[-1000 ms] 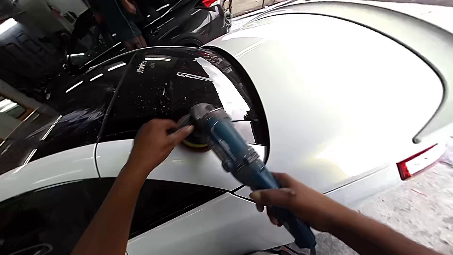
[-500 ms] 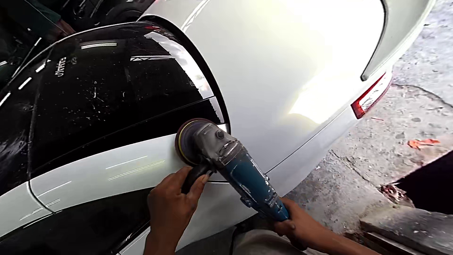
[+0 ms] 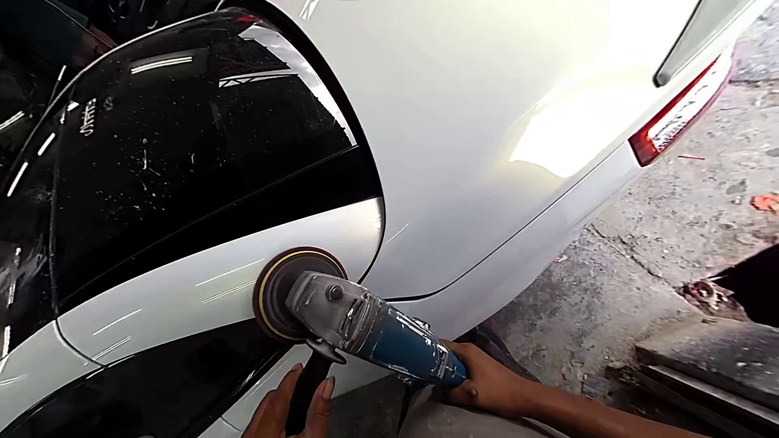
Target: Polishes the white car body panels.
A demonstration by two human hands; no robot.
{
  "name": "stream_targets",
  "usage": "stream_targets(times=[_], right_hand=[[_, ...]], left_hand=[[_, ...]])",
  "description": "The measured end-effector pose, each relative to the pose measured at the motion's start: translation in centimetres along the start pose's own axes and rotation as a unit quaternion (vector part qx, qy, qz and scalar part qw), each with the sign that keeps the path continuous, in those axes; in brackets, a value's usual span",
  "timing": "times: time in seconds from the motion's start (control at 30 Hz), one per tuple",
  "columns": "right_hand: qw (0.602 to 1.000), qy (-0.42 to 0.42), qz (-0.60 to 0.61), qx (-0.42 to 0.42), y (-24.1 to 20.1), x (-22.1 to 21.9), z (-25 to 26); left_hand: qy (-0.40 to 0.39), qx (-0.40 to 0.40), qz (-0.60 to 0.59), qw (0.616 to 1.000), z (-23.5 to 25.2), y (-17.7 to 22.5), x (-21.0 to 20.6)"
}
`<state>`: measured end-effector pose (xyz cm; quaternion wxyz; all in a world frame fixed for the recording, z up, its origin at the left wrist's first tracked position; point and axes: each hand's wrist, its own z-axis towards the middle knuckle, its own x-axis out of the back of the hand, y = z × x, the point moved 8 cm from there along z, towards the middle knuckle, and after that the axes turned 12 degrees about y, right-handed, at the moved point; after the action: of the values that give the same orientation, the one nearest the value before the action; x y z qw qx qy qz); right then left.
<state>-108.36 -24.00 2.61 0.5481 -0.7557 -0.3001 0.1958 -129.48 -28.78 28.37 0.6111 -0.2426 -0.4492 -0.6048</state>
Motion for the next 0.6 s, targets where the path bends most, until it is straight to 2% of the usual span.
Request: stream_targets(times=[0.2,0.3,0.43,0.6], right_hand=[[0.988,0.121,0.09,-0.045,0.4,2.1,-1.3],[0.98,0.162,0.096,-0.056,1.2,1.6,-1.6],[0.983,0.17,0.046,-0.05,1.6,0.0,-2.4],[0.991,0.125,-0.032,-0.022,-0.7,-5.4,-1.1]], left_hand=[[-0.014,-0.087,-0.063,0.994,6.0,2.7,-4.3],[-0.029,-0.066,-0.072,0.995,5.9,2.1,-4.5],[-0.029,-0.009,-0.103,0.994,1.7,-1.8,-4.2],[0.016,0.031,-0.099,0.995,-2.8,-9.3,-0.9]])
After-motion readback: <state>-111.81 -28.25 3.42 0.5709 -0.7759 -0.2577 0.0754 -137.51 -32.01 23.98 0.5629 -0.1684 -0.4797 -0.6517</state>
